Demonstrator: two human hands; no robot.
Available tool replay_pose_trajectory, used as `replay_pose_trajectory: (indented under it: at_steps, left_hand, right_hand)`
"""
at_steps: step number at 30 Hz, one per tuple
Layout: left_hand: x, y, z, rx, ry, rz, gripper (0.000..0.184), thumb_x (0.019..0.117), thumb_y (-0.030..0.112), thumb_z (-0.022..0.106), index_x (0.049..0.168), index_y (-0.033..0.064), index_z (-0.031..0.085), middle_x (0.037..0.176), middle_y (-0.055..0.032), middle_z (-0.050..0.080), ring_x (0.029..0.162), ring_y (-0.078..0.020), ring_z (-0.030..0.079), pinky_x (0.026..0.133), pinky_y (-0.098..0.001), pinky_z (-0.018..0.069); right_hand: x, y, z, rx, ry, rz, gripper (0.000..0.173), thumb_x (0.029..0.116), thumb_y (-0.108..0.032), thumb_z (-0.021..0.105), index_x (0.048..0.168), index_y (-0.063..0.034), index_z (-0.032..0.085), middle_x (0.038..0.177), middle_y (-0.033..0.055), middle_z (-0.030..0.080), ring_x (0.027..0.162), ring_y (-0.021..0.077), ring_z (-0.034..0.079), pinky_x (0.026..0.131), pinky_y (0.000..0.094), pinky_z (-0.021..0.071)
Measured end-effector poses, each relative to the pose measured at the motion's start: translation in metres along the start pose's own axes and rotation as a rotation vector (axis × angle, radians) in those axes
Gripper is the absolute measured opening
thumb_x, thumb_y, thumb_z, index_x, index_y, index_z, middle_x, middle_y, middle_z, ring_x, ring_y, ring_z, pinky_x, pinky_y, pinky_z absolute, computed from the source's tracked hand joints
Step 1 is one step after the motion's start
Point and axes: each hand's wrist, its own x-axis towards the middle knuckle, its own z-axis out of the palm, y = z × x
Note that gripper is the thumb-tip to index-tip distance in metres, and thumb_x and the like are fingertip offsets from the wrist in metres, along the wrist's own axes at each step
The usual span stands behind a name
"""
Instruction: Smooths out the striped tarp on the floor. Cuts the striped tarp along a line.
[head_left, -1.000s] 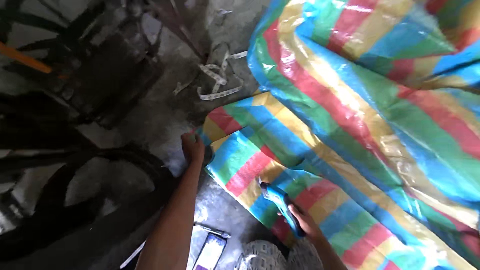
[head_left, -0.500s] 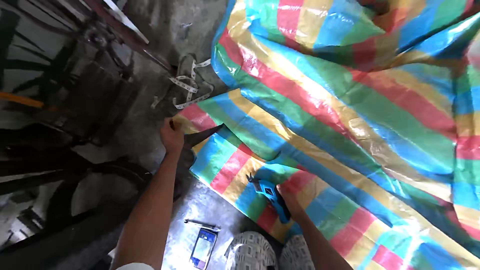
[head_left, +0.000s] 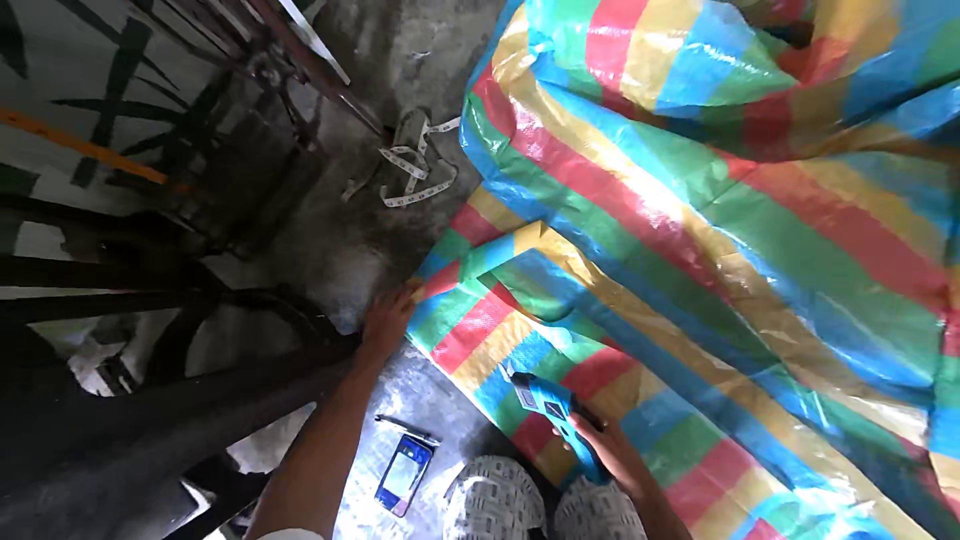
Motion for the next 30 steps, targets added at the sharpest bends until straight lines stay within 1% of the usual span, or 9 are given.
replay_pose_trajectory:
  at_steps: [4,7,12,17,20,23,25,27,30]
  left_hand:
    - [-0.006,0.022,-0.002,0.004,-0.252,0.056,0.029,0.0982,-0.005,0.055,0.123,-0.0044,0.069,0.164,-0.0182,0.036,0.155,-0.0405,0.024,0.121,-0.0647,0.0193]
    - [-0.006,0.029,0.006,-0.040,-0.413,0.096,0.034,0.1040,0.000,0.045,0.132,-0.0040,0.064,0.158,-0.0181,0.045,0.154,-0.0398,0.026,0.124,-0.0638,0.0145]
    - [-0.011,0.015,0.029,-0.178,-0.265,0.225,0.045,0.0928,-0.004,0.061,0.137,0.0051,0.064,0.146,-0.0238,0.056,0.145,-0.0473,0.040,0.120,-0.0656,0.0260]
    - [-0.002,0.014,0.035,-0.268,-0.227,0.176,0.075,0.0900,0.050,0.072,0.144,0.0014,0.055,0.144,-0.0262,0.056,0.138,-0.0418,0.050,0.118,-0.0567,0.0343]
    - [0.006,0.023,0.014,-0.348,-0.241,-0.053,0.083,0.0931,0.059,0.066,0.155,0.0081,0.043,0.153,-0.0205,0.049,0.143,-0.0379,0.046,0.118,-0.0551,0.0357]
    - [0.022,0.026,0.034,-0.316,0.221,-0.217,0.078,0.0917,0.063,0.062,0.153,0.0171,0.049,0.152,-0.0220,0.050,0.141,-0.0426,0.046,0.114,-0.0619,0.0348]
    - [0.041,0.023,0.048,-0.335,0.237,-0.301,0.086,0.0914,0.068,0.059,0.159,0.0190,0.039,0.168,-0.0173,0.025,0.156,-0.0397,0.021,0.122,-0.0652,0.0158]
    - [0.053,0.022,0.054,-0.343,0.060,-0.348,0.102,0.0896,0.073,0.057,0.165,0.0139,0.022,0.173,-0.0147,0.010,0.160,-0.0362,0.002,0.123,-0.0663,-0.0028]
    - [0.057,0.023,0.061,-0.359,-0.059,-0.370,0.116,0.0844,0.080,0.057,0.166,0.0115,0.012,0.173,-0.0145,0.003,0.160,-0.0353,-0.007,0.121,-0.0678,-0.0106]
  right_hand:
    - [0.019,-0.056,0.027,-0.093,0.027,-0.096,0.056,0.0967,-0.034,0.059,0.139,0.0018,0.051,0.111,0.0122,0.068,0.091,0.0189,0.070,0.079,0.0366,0.0612]
    - [0.061,-0.105,0.053,-0.223,0.025,-0.201,0.052,0.1014,-0.035,0.056,0.141,-0.0010,0.052,0.112,0.0139,0.068,0.090,0.0190,0.070,0.080,0.0381,0.0609]
    - [0.131,-0.158,0.081,-0.593,0.104,-0.131,0.048,0.1042,-0.044,0.056,0.135,-0.0081,0.060,0.107,0.0205,0.069,0.093,0.0345,0.069,0.085,0.0555,0.0548]
    - [0.171,-0.158,0.092,-0.748,0.147,-0.078,0.052,0.1035,-0.052,0.053,0.132,-0.0097,0.062,0.108,0.0214,0.070,0.097,0.0377,0.068,0.086,0.0592,0.0529]
    - [0.180,-0.155,0.099,-0.732,0.189,-0.096,0.051,0.1036,-0.051,0.054,0.134,-0.0102,0.061,0.106,0.0211,0.070,0.094,0.0368,0.069,0.084,0.0590,0.0537]
    - [0.184,-0.156,0.108,-0.776,0.226,-0.106,0.052,0.1036,-0.051,0.053,0.137,-0.0113,0.058,0.103,0.0206,0.070,0.092,0.0372,0.069,0.084,0.0587,0.0536]
    - [0.186,-0.157,0.113,-0.826,0.240,-0.110,0.053,0.1037,-0.051,0.053,0.141,-0.0140,0.056,0.106,0.0215,0.070,0.097,0.0394,0.068,0.085,0.0611,0.0521]
    - [0.189,-0.161,0.119,-0.875,0.246,-0.131,0.052,0.1040,-0.049,0.053,0.143,-0.0155,0.055,0.109,0.0223,0.070,0.103,0.0417,0.067,0.087,0.0632,0.0508]
    - [0.199,-0.170,0.130,-0.913,0.240,-0.179,0.054,0.1046,-0.049,0.053,0.144,-0.0120,0.054,0.112,0.0256,0.069,0.105,0.0455,0.066,0.086,0.0662,0.0501]
